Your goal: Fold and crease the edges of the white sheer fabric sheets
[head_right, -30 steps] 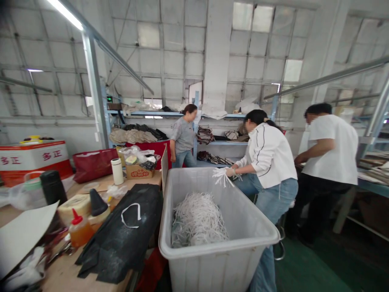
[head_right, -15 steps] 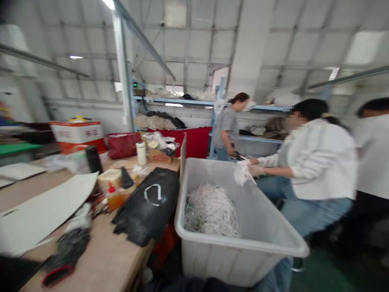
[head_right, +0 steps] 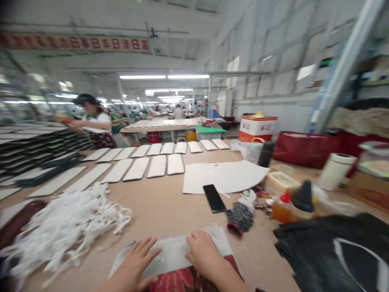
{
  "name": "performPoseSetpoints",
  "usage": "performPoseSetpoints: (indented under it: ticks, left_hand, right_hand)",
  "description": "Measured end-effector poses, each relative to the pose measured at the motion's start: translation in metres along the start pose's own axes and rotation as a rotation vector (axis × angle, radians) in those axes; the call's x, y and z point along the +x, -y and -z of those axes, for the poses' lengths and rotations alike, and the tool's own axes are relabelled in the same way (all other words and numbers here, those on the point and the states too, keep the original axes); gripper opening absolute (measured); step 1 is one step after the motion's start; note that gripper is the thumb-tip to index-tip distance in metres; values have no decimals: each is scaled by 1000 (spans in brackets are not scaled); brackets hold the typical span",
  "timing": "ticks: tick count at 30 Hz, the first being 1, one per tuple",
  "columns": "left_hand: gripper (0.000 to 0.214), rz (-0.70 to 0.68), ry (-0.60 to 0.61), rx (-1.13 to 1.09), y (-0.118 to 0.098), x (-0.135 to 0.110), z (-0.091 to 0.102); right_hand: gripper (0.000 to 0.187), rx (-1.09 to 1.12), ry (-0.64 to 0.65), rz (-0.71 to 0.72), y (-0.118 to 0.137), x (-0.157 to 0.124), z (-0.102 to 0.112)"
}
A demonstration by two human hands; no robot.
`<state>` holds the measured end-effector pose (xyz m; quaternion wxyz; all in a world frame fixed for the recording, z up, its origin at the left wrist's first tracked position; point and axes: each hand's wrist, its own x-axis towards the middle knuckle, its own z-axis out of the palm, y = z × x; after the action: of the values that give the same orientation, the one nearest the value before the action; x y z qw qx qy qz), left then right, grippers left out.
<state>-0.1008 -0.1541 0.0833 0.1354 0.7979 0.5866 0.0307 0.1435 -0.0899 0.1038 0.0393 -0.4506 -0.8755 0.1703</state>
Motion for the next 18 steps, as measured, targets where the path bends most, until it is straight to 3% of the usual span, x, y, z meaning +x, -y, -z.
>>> performPoseSetpoints:
  ticks: [3, 8, 10, 13, 18]
  left_hand:
    - [41, 84, -155, -3, 10, 4, 7]
    - [26, 226, -501, 75, 72, -2, 8]
    - [26, 267, -617, 140, 99, -5, 9]
    - [27, 312, -730, 228, 128, -8, 9]
    - [28, 336, -715, 300, 143, -3, -5]
  right_hand:
    - [26, -71, 96, 97, 31, 20, -1]
    - [27, -35, 143, 250, 60, 60, -14]
    - [31, 140, 160, 259, 68, 89, -25]
    - [37, 600, 174, 165, 85, 145, -47]
    - [39, 911, 67, 12, 139, 219, -81]
